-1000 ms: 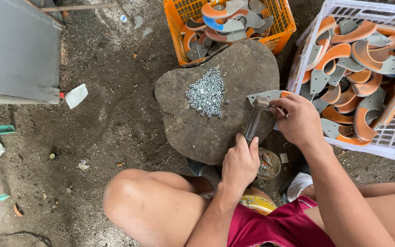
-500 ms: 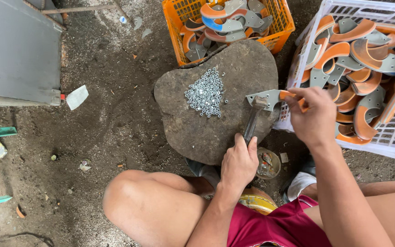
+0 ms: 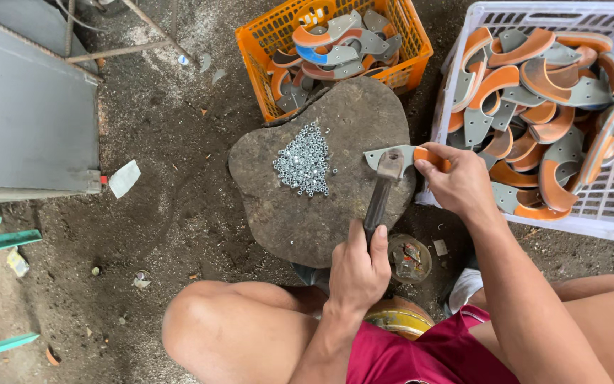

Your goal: The person repeatedly picks up curved slider parts from a white crate, places them on a stone, inserts a metal pin and a washer, and taps them with a hammer. Finished parts are placed into an orange crate.

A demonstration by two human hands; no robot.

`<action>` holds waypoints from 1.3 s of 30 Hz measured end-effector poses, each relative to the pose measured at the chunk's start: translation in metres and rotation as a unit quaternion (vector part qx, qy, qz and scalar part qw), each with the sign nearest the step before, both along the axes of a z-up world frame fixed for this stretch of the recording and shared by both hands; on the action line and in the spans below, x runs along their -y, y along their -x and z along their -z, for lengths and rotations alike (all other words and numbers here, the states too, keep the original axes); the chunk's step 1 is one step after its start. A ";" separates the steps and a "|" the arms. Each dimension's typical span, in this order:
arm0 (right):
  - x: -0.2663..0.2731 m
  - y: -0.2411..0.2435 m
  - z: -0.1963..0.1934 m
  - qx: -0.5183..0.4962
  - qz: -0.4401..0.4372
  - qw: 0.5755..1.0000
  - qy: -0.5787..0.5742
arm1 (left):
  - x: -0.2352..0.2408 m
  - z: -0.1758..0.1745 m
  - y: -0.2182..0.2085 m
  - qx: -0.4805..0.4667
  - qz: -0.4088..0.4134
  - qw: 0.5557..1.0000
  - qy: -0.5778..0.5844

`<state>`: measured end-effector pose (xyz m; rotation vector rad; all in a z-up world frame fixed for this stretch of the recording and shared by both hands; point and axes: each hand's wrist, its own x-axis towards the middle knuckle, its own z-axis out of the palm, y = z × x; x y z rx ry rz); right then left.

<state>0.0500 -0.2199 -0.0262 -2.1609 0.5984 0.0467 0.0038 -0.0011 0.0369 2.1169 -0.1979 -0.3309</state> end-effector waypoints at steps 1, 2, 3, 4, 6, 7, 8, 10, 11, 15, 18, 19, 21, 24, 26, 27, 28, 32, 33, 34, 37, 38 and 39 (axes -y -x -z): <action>-0.001 0.000 -0.001 -0.004 0.005 1.000 -0.002 | -0.001 -0.003 0.003 0.047 0.004 0.999 0.024; -0.002 0.000 -0.001 -0.011 0.007 1.000 -0.004 | -0.002 -0.006 0.008 0.092 0.006 0.995 0.049; -0.002 0.000 -0.002 -0.002 0.005 1.000 0.000 | -0.003 -0.007 0.012 0.137 0.009 0.988 0.074; -0.002 -0.001 -0.002 0.007 0.003 1.000 0.005 | -0.003 -0.005 0.013 0.145 0.021 0.984 0.104; -0.001 -0.001 -0.003 0.013 0.002 1.000 0.009 | -0.005 0.000 0.015 0.162 0.043 0.972 0.164; -0.002 0.000 -0.004 0.009 0.004 1.000 0.009 | 0.000 0.006 0.011 0.149 0.028 0.983 0.102; -0.003 -0.001 -0.005 0.008 0.005 1.000 0.008 | 0.007 0.014 0.004 0.137 0.011 0.990 0.039; -0.005 -0.002 -0.009 -0.004 0.019 1.000 -0.004 | 0.011 0.022 -0.009 0.075 -0.013 0.994 -0.072; -0.007 -0.003 -0.011 -0.008 0.025 1.000 -0.008 | 0.010 0.024 -0.018 0.024 -0.022 0.992 -0.119; -0.006 -0.002 -0.013 -0.003 0.019 0.999 0.031 | -0.002 0.014 -0.017 0.065 -0.053 0.994 -0.065; -0.009 0.003 -0.008 0.012 0.018 1.000 0.021 | -0.012 0.004 0.005 0.132 -0.021 0.990 0.053; -0.009 0.004 -0.007 0.006 0.017 1.000 0.019 | -0.013 0.002 0.010 0.124 -0.013 0.990 0.072; -0.006 0.000 -0.008 0.011 0.015 1.000 0.022 | -0.008 0.003 0.011 0.117 0.010 0.987 0.114; -0.008 0.002 -0.009 0.015 0.011 1.000 0.024 | 0.005 0.016 -0.001 0.085 0.006 0.996 -0.013; -0.009 0.002 -0.012 0.006 0.016 0.999 0.027 | 0.006 0.019 -0.011 0.049 0.016 0.993 -0.104; -0.010 0.000 -0.013 0.001 0.014 0.999 0.035 | 0.007 0.018 -0.013 0.032 0.021 0.988 -0.149; -0.009 -0.003 -0.014 -0.005 0.013 0.999 0.044 | 0.007 0.018 -0.016 0.046 0.005 0.992 -0.114; -0.007 0.002 -0.004 0.027 0.003 0.999 0.019 | -0.006 0.007 0.014 0.095 -0.008 0.995 0.011; -0.007 0.003 -0.003 0.024 0.003 1.000 0.020 | -0.007 0.008 0.017 0.117 -0.006 0.992 0.046; -0.006 0.001 -0.002 0.024 0.004 0.999 0.021 | -0.005 0.009 0.016 0.134 0.000 0.989 0.055; -0.005 0.002 -0.003 0.018 0.003 0.999 0.026 | 0.003 0.019 0.002 0.133 0.026 0.991 -0.013; -0.006 0.001 -0.004 0.017 0.000 0.999 0.028 | 0.006 0.024 -0.008 0.098 0.036 0.990 -0.100; -0.008 0.002 -0.005 0.011 0.007 1.000 0.023 | 0.007 0.026 -0.013 0.062 0.046 0.980 -0.185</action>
